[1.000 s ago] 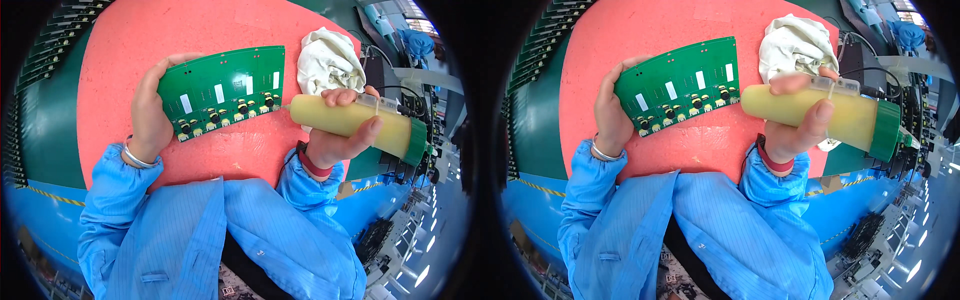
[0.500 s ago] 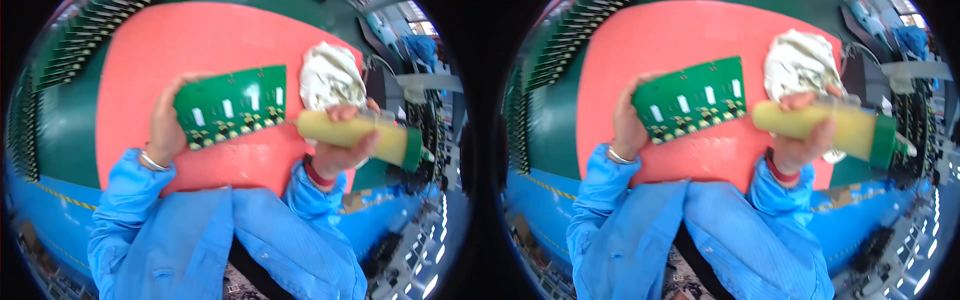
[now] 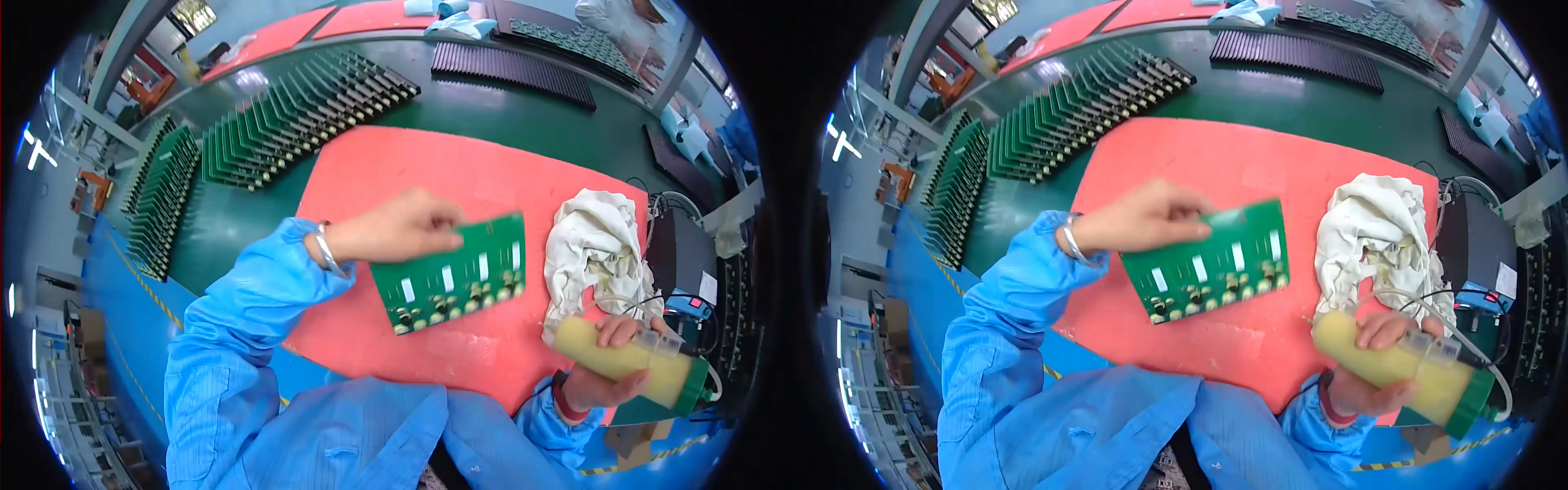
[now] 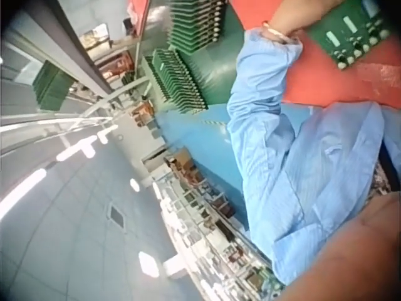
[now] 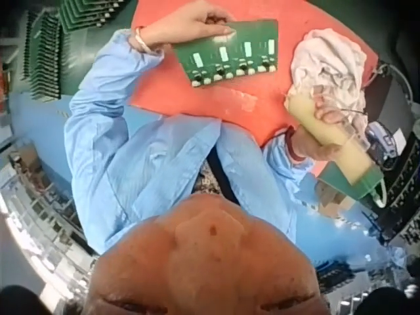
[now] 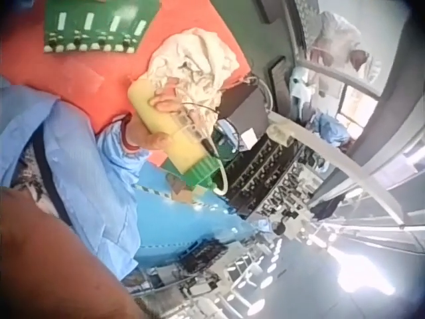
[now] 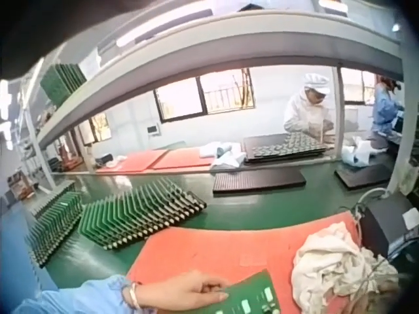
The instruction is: The person applies a substance to printed circuit boards using a dispenser, then organizes the boards on an assembly line.
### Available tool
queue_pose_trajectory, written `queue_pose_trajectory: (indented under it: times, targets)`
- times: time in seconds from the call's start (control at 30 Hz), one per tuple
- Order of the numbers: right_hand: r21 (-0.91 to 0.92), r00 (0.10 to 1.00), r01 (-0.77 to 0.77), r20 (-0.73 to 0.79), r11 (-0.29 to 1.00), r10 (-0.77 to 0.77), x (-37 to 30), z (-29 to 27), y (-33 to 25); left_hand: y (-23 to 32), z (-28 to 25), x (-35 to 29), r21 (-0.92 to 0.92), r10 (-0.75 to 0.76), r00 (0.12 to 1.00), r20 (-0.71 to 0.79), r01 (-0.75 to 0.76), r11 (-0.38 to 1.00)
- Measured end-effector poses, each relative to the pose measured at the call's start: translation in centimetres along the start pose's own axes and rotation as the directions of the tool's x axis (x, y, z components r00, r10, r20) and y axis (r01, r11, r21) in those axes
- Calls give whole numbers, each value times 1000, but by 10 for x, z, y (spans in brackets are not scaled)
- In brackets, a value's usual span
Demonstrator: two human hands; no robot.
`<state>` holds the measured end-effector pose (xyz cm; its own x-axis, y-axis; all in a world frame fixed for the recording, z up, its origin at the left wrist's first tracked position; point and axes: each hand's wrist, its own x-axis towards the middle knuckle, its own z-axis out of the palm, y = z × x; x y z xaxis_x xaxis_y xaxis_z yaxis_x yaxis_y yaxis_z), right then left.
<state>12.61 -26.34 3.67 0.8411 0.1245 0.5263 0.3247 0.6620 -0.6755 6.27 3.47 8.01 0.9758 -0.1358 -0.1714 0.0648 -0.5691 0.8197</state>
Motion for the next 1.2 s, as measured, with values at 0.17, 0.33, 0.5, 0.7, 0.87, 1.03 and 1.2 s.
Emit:
queue_pose_trajectory:
  times: [0.17,0.33,0.5,0.7,0.87,1.03,1.2]
  targets:
    - [-19,998,2,-57,1000,-3,-1,-2,-5,-2,-96,48,-45,-13,719,-695,-25,999]
    - [-53,996,2,-92,999,-6,2,-1,-4,-38,-211,116,2,-69,541,-838,131,991]
    - [-103,996,5,-90,995,-15,3,-9,4,-74,-251,154,214,-145,487,-861,607,766]
    - [-72,999,-4,-34,997,2,3,-17,16,-102,-245,184,201,-202,370,-907,800,565]
    - [-36,1000,-30,-8,999,30,5,-21,25,-111,-243,191,161,-228,327,-917,826,540]
    - [-7,999,-22,23,1000,22,6,-18,30,-113,-240,188,208,-208,353,-912,836,508]
    - [-60,997,-52,-68,997,48,6,-11,23,-105,-237,180,451,78,448,-891,849,274]
